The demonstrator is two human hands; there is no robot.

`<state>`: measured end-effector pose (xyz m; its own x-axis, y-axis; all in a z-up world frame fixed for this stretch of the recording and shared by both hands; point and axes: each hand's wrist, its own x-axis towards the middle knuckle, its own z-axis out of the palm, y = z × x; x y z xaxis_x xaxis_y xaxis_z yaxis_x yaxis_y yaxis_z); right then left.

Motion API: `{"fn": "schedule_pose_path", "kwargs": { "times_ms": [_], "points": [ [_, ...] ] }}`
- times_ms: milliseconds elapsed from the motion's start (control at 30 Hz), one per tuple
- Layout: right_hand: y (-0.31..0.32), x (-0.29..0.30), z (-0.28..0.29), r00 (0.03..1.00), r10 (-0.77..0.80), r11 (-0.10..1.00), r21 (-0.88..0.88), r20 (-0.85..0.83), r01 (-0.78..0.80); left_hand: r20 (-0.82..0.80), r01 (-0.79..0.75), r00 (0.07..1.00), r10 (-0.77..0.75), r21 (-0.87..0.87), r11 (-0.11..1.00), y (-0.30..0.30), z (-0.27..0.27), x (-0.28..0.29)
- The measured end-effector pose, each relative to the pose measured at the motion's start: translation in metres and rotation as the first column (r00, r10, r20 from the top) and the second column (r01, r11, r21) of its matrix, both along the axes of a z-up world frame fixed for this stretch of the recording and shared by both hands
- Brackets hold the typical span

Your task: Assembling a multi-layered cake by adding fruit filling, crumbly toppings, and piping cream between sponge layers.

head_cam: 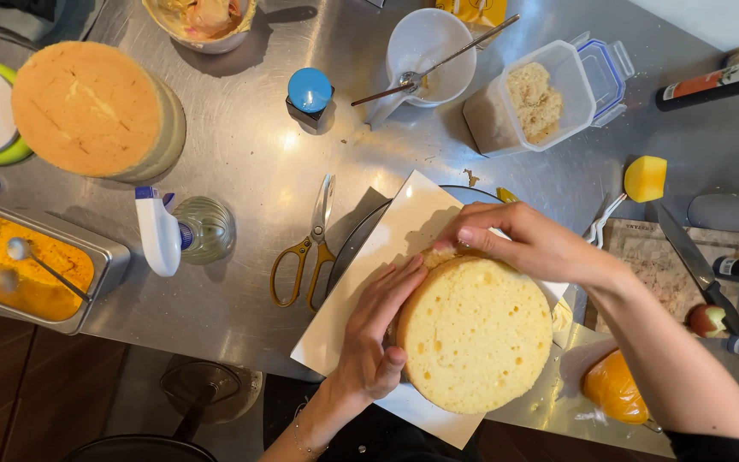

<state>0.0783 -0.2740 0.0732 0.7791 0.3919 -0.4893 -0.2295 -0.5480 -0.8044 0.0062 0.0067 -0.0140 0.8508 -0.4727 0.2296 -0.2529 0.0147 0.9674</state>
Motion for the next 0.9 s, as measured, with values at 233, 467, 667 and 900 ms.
{"fn": "schedule_pose_path", "kwargs": {
  "times_ms": [233,467,667,900],
  "points": [
    [0.006,-0.021,-0.002,0.989,-0.034,0.997,0.069,0.143,0.025,0.015,-0.009,1.0,0.01,-0.066,0.998,-0.003,-0.008,-0.008],
    [0.013,-0.023,0.004,0.976,-0.067,0.997,0.054,0.209,0.057,-0.118,0.047,0.991,-0.066,-0.154,0.987,-0.017,0.004,-0.002],
    [-0.053,0.01,0.002,0.825,-0.378,0.922,0.087,0.421,0.378,-0.033,0.069,0.997,-0.073,-0.103,0.992,-0.017,-0.001,0.001],
    [-0.153,0.095,-0.12,0.881,-0.203,0.809,-0.433,0.427,0.397,0.01,-0.008,1.0,0.01,-0.16,0.987,-0.017,-0.009,-0.01]
  ]
}}
